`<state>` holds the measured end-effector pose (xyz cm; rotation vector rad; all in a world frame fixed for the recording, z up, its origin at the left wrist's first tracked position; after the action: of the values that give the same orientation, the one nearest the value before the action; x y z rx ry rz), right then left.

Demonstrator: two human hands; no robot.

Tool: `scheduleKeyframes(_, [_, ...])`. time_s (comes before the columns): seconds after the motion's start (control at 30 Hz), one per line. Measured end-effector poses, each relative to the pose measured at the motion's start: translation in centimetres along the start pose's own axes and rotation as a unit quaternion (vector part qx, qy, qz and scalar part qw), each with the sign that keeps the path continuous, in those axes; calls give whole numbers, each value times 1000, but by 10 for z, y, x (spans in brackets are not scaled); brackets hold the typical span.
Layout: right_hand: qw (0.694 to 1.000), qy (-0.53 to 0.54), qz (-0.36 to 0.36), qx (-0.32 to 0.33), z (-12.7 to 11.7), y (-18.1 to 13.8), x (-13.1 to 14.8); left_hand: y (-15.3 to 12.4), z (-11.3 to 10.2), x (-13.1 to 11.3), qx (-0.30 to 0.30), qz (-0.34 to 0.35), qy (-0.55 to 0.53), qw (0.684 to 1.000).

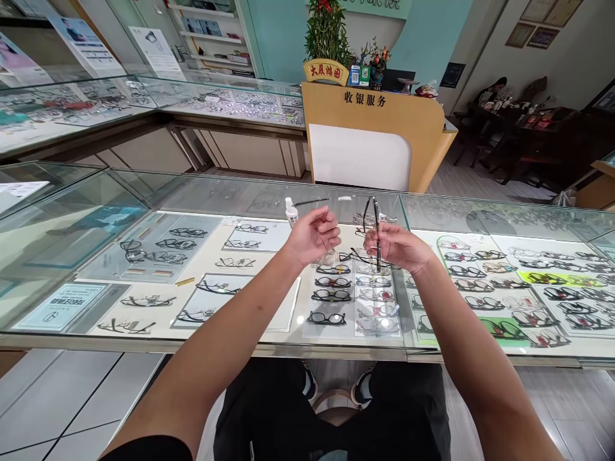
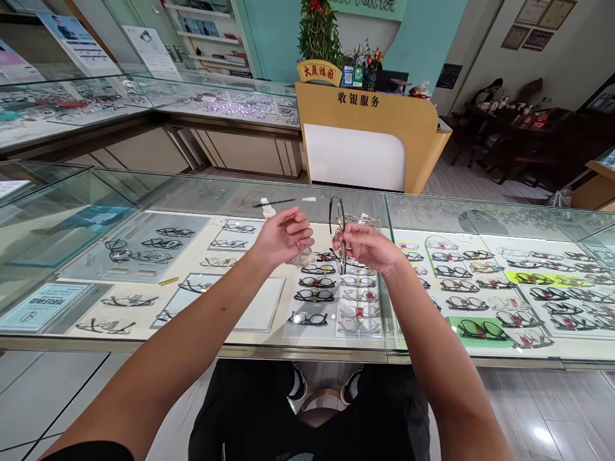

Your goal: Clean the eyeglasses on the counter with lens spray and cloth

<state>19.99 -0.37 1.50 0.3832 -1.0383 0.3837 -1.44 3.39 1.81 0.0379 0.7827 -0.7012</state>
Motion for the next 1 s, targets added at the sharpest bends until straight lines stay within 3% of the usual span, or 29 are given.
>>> scheduleKeyframes(0.1, [1000, 0, -14, -24, 0, -1, 4, 3, 0, 7, -22, 30, 99, 994])
scheduleKeyframes(0.3, [999, -34, -6, -21, 1, -2, 4, -3, 14, 25, 36, 47, 185, 981])
scheduleKeyframes(0.63, [995, -56, -46, -70, 2, 0, 4, 6, 2, 23, -17, 85, 136, 987])
scheduleKeyframes(0.87, [979, -21, -126, -161, 2, -1, 15, 8, -3, 18, -87, 53, 65, 993])
scheduleKeyframes(1.0, [973, -3, -146, -177, 2, -3, 16, 10, -5, 19, -87, 33, 54, 994])
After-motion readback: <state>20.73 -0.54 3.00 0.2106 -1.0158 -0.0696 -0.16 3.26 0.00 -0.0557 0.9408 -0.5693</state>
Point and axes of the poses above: each hand's wrist, its own y-axis towards the middle knuckle, its own z-axis out of the palm, x = y × z, the point moved 3 cm from there along y, towards the middle knuckle, and after that the axes turned 8 degrees about -z, right-handed, at the moved point
